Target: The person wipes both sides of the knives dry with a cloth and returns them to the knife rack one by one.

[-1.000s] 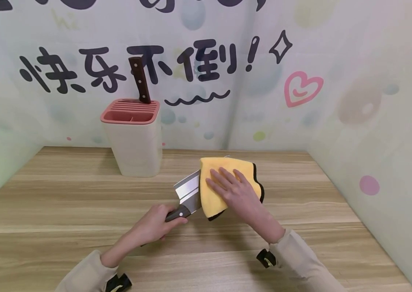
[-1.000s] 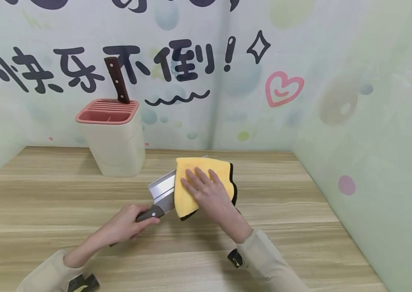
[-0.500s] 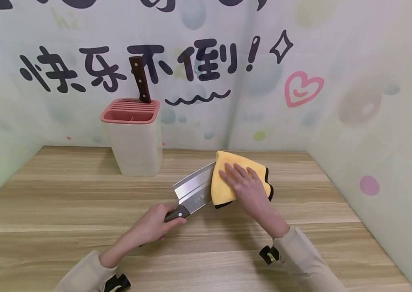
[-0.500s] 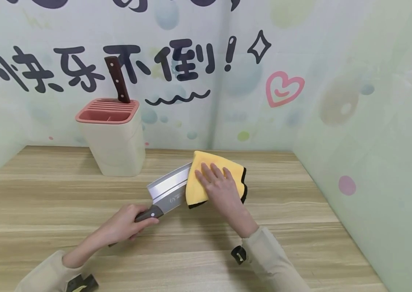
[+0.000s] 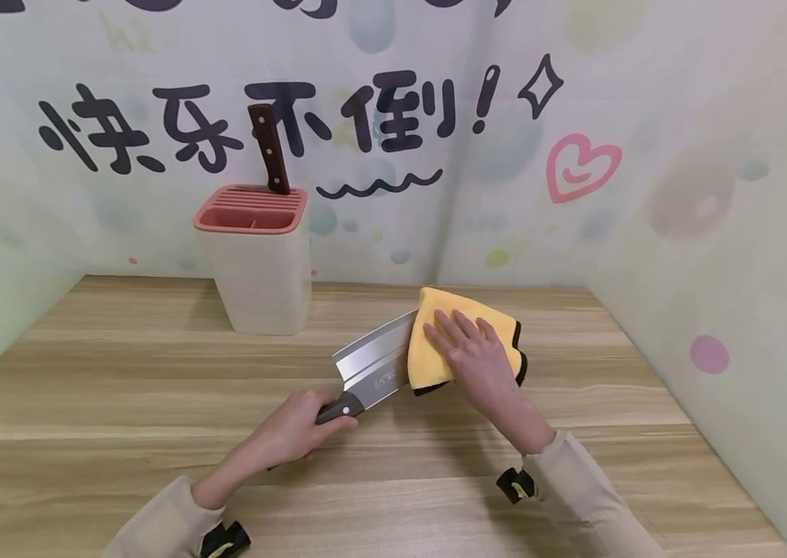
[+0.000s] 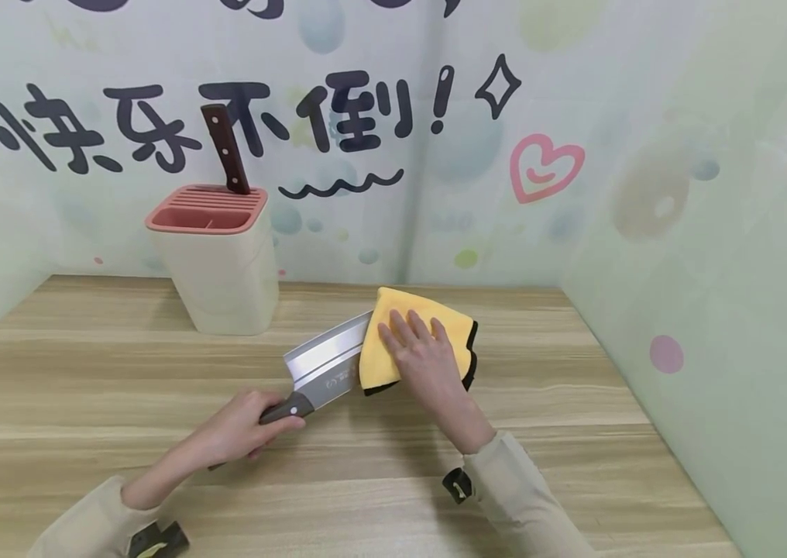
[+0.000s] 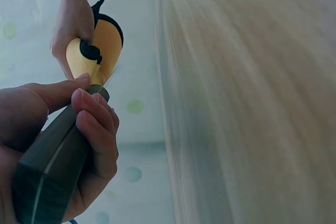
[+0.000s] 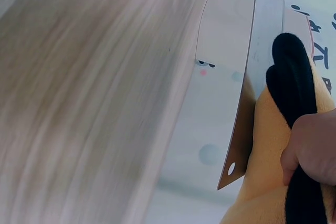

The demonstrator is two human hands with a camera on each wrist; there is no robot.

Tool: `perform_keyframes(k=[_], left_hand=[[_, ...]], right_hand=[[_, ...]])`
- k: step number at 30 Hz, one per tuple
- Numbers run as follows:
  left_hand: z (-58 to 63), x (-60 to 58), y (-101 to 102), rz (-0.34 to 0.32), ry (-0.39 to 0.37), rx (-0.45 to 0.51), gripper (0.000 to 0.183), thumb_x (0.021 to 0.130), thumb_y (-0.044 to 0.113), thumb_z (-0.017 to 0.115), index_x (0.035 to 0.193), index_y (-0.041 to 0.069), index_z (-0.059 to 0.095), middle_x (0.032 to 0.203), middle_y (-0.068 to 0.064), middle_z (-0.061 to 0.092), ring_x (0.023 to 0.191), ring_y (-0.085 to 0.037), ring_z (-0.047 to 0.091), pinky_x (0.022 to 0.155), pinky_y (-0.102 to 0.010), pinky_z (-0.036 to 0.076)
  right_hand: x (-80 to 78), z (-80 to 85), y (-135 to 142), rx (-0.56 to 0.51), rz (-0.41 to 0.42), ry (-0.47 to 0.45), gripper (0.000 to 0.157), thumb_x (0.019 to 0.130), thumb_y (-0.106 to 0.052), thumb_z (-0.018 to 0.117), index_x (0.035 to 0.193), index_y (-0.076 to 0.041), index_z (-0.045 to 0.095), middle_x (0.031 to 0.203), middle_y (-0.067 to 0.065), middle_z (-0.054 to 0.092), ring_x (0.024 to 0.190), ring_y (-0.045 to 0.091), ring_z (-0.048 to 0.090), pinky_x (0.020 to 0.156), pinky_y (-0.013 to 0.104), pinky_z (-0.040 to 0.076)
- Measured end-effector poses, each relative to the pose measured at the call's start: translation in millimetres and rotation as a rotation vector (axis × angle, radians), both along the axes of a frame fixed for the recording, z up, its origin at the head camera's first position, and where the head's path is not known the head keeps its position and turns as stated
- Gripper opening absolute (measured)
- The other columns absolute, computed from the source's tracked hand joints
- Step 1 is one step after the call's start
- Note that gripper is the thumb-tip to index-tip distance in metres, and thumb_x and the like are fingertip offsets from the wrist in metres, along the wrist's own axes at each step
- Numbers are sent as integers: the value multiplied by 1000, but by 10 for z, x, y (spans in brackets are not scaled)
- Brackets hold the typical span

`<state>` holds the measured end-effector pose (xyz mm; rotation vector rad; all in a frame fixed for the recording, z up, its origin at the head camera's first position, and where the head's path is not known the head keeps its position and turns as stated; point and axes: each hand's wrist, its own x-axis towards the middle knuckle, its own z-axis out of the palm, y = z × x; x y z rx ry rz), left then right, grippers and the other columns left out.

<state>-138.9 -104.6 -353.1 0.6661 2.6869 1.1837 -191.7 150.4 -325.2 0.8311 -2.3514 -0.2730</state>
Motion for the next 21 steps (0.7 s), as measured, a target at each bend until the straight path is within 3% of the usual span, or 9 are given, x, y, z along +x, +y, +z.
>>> perform_keyframes(k=[14,21], left_hand=[[4,-15,37,-6,0,-8,28,84,26,61,67,7,51,47,3,44,32,-3,40,32,-19,30],[2,-15,49,0,-16,4,30,84,28,62,66,7,51,46,3,43,32,-3,39,31,-19,30]], right_hand=[[71,22,-141,77,63,14,46,76,3,62,119,-13,57,125,9,52,114,29,48,90,47,40],[121,6,-226,108,156,46,44,76,-2,64,118,-14,58,125,7,53,115,26,47,92,47,39]])
